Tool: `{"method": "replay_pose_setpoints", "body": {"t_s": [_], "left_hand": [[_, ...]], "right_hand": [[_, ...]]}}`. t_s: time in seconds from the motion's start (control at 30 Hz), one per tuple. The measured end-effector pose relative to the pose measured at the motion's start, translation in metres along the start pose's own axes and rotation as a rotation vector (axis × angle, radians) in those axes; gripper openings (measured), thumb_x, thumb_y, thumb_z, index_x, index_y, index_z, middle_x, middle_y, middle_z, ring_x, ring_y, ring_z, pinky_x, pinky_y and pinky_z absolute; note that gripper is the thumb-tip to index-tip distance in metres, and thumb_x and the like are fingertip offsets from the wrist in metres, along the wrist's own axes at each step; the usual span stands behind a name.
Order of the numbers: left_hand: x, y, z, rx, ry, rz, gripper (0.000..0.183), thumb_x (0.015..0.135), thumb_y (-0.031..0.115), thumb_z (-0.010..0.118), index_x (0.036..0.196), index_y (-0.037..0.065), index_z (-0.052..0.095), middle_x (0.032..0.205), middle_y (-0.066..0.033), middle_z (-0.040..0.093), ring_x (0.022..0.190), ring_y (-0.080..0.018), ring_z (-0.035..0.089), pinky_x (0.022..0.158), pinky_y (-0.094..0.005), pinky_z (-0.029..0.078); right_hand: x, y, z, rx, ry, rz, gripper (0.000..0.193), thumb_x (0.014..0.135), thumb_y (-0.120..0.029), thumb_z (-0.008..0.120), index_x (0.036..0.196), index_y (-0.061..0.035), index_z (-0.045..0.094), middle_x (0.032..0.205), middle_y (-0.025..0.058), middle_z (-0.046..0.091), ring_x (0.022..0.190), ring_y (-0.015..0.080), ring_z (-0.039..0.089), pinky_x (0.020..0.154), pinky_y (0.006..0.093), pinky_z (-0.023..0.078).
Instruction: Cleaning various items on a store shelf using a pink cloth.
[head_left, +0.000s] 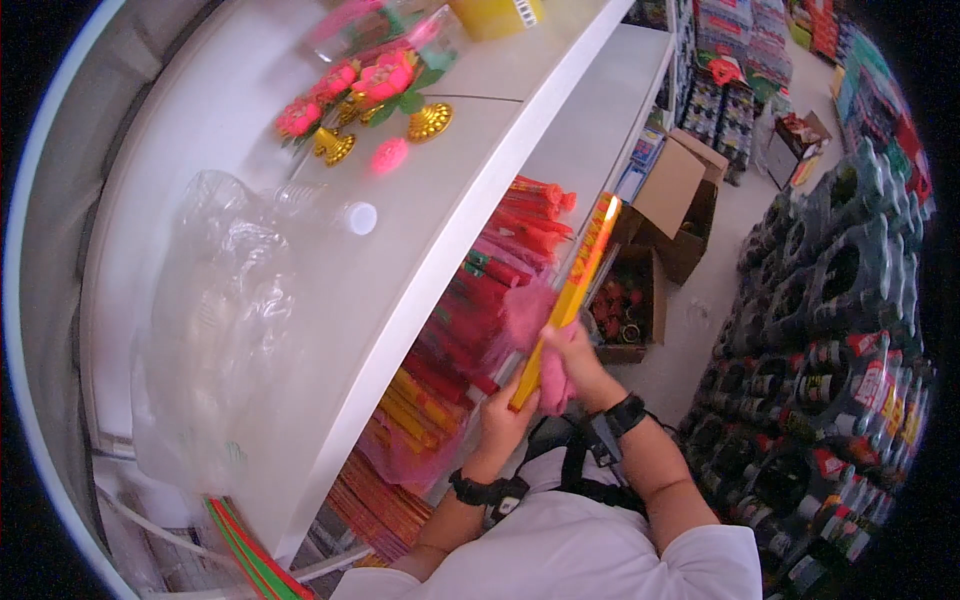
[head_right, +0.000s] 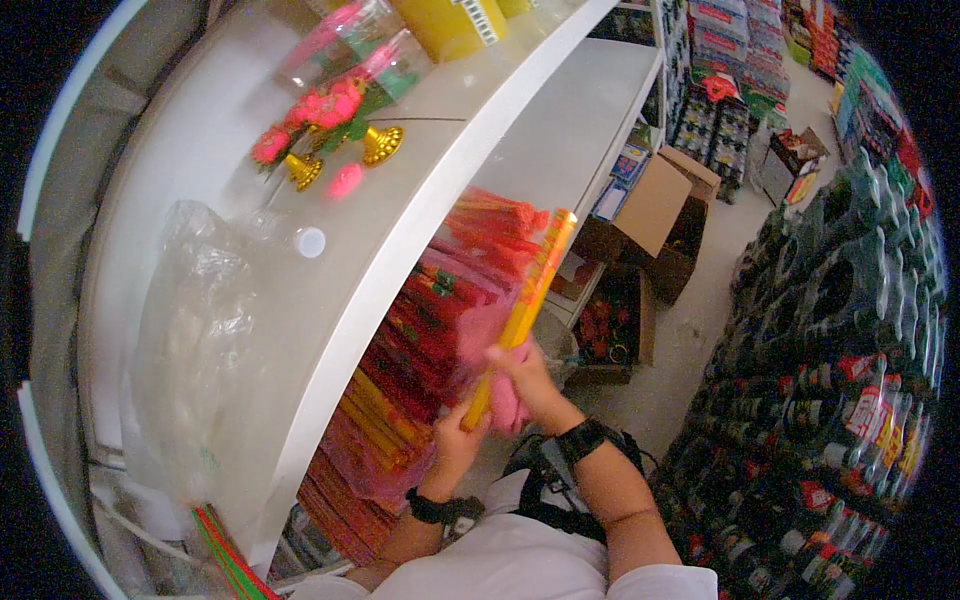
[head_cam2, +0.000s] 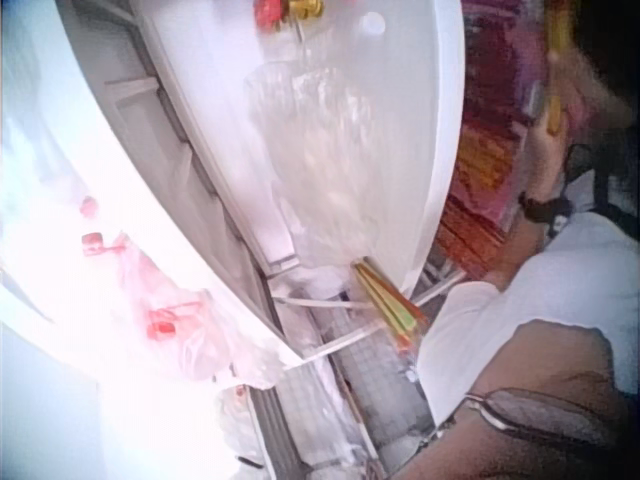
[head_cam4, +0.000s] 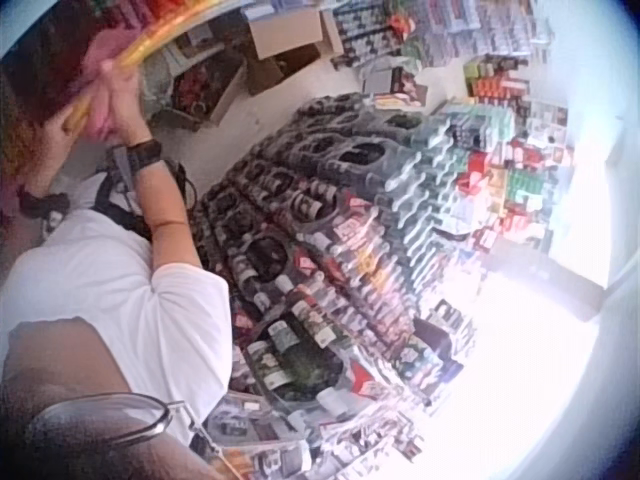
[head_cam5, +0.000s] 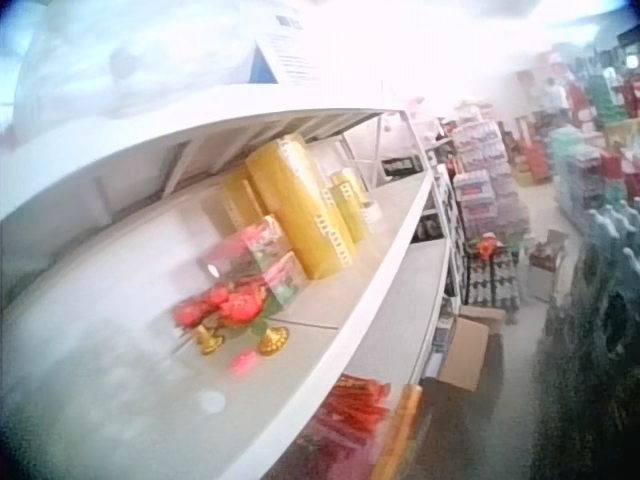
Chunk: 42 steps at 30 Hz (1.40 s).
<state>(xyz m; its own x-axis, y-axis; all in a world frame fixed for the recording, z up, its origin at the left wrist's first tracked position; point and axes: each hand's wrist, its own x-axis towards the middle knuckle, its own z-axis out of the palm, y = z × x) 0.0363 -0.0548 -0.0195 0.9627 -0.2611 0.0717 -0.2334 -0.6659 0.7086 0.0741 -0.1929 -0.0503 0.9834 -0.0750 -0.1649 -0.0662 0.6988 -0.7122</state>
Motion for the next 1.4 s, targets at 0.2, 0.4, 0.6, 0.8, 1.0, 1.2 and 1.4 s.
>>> {"method": "replay_pose_setpoints", "body": {"t_s": [0.2, 0.4, 0.6, 0.8, 1.0, 1.2, 1.4], "left_hand": [[0.009, -0.020, -0.013, -0.074, 0.092, 0.025, 0.023, 0.082, 0.012, 0.047, 0.099, 0.000, 0.057, 0.084, -0.0193, 0.058, 0.075, -0.0324, 0.055, 0.064, -0.0363, 0.043], [0.015, -0.017, -0.028, 0.021, 0.220, 0.002, 0.024, 0.082, 0.012, 0.049, 0.099, -0.003, 0.054, 0.102, -0.0159, 0.052, 0.098, -0.0301, 0.047, 0.080, -0.0345, 0.039], [0.044, -0.046, 0.002, -0.512, -0.015, -0.134, 0.041, 0.084, 0.027, 0.050, 0.109, -0.004, 0.045, 0.107, -0.0150, 0.051, 0.099, -0.0225, 0.050, 0.085, -0.0315, 0.038], [0.053, -0.046, -0.013, -0.830, -0.356, -0.224, 0.038, 0.085, 0.035, 0.047, 0.103, 0.002, 0.052, 0.081, -0.0015, 0.054, 0.073, -0.0091, 0.049, 0.064, -0.0231, 0.041], [0.046, -0.081, -0.020, -1.129, 0.172, -0.404, 0.033, 0.084, 0.035, 0.048, 0.090, 0.003, 0.051, 0.069, -0.0043, 0.053, 0.069, -0.0152, 0.054, 0.064, -0.0269, 0.044], [0.036, -0.128, -0.041, -1.349, 0.255, -0.434, 0.029, 0.085, 0.033, 0.047, 0.090, 0.004, 0.049, 0.077, -0.0076, 0.053, 0.071, -0.0203, 0.054, 0.069, -0.0333, 0.046], [0.018, -0.131, -0.056, -1.357, 0.290, -0.464, 0.021, 0.082, 0.021, 0.054, 0.094, 0.004, 0.048, 0.082, -0.0068, 0.052, 0.074, -0.0202, 0.053, 0.072, -0.0333, 0.046]], "right_hand": [[-0.002, 0.012, 0.015, 0.152, -0.285, 0.241, 0.026, 0.077, -0.012, 0.059, 0.099, -0.0039, 0.049, 0.090, 0.0022, 0.055, 0.084, 0.0112, 0.051, 0.076, 0.0251, 0.041], [0.012, 0.026, -0.001, -0.029, -0.195, 0.298, 0.024, 0.074, -0.001, 0.056, 0.097, 0.0004, 0.049, 0.087, 0.0055, 0.056, 0.074, 0.0154, 0.055, 0.063, 0.0273, 0.046], [0.012, 0.035, 0.007, -0.365, -0.134, 0.173, 0.017, 0.071, -0.001, 0.055, 0.087, 0.0012, 0.052, 0.080, 0.0047, 0.056, 0.070, 0.0128, 0.054, 0.059, 0.0257, 0.044], [0.001, 0.048, 0.006, -0.417, -0.448, 0.418, 0.015, 0.069, -0.001, 0.056, 0.083, 0.0008, 0.054, 0.073, 0.0058, 0.057, 0.065, 0.0156, 0.056, 0.057, 0.0270, 0.045], [0.002, 0.057, 0.011, -0.651, -0.601, 0.478, 0.017, 0.065, -0.001, 0.060, 0.081, 0.0021, 0.054, 0.072, 0.0066, 0.057, 0.063, 0.0161, 0.055, 0.058, 0.0274, 0.045], [0.001, 0.067, 0.015, -0.493, -0.684, 0.651, 0.024, 0.067, -0.005, 0.062, 0.088, 0.0022, 0.053, 0.073, 0.0043, 0.055, 0.065, 0.0142, 0.054, 0.060, 0.0267, 0.045], [-0.007, 0.057, 0.032, -0.667, -0.711, 0.453, 0.024, 0.068, -0.013, 0.068, 0.086, -0.0016, 0.056, 0.075, 0.0009, 0.056, 0.068, 0.0088, 0.050, 0.062, 0.0240, 0.043]]}}
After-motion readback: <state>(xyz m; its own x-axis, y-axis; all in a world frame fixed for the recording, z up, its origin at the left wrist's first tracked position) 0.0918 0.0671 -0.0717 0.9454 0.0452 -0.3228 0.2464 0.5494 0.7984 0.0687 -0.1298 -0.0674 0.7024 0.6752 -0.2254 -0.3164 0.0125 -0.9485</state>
